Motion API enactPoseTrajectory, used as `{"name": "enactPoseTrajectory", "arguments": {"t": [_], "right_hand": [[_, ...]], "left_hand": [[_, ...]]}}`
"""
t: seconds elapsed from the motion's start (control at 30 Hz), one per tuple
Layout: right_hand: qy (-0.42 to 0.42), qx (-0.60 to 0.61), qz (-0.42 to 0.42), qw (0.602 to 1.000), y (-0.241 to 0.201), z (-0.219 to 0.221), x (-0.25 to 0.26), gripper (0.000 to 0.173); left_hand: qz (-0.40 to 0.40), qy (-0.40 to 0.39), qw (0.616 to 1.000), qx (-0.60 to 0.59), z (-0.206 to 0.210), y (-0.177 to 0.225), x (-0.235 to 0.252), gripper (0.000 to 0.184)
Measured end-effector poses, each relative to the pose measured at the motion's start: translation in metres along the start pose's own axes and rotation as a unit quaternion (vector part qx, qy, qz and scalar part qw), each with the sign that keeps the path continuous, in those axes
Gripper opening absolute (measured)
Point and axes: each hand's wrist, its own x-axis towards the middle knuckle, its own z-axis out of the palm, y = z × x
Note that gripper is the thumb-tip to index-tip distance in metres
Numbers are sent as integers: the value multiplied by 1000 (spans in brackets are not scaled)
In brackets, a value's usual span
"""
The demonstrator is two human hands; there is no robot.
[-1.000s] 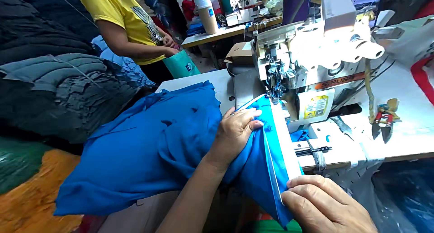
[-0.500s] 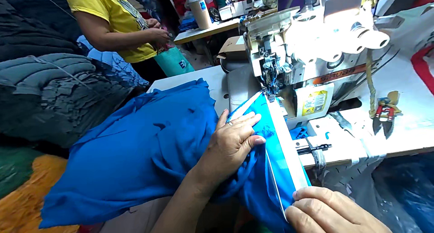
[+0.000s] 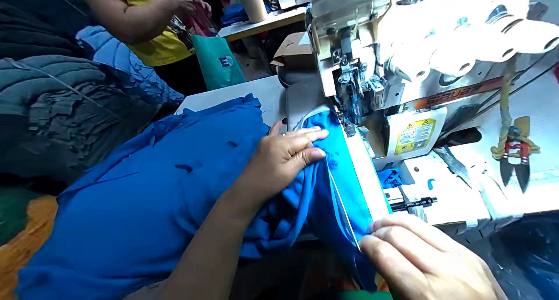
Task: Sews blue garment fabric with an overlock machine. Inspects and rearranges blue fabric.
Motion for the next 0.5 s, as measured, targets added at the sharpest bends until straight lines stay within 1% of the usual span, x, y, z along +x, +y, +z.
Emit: {"name": "enactPoseTrajectory", "arguments": {"t": [0.03, 0.07, 0.1, 0.17, 0.2, 0.3, 0.4, 0.47, 0.5], "right_hand": [[18, -6, -8, 1000, 5, 6, 4, 20], [41, -14, -20, 999, 12, 12, 9, 20], [62, -18, -28, 998, 18, 18, 13, 21], [89, -15, -36, 995, 27, 26, 23, 21], [97, -11, -38, 995, 30, 27, 28, 21], [105, -6, -29, 994, 39, 29, 42, 15], [123, 5, -10, 992, 45, 32, 53, 14], [113, 34, 10, 993, 49, 31, 57, 15], [107, 60, 20, 992, 51, 29, 59, 17]], "left_hand": [[-51, -1, 998, -22, -3, 9, 14, 35], [-117, 5, 992, -41, -4, 24, 32, 33], [-140, 24, 989, -46, -3, 31, 46, 32], [-115, 28, 993, -27, -3, 17, 54, 37], [-115, 31, 993, -26, -4, 14, 59, 36], [-142, 36, 989, -20, -9, 17, 74, 32], [-149, 31, 988, 5, -19, 8, 73, 33], [-171, 44, 984, 0, -34, 15, 68, 31], [-190, 57, 980, -1, -47, 25, 65, 29]]}}
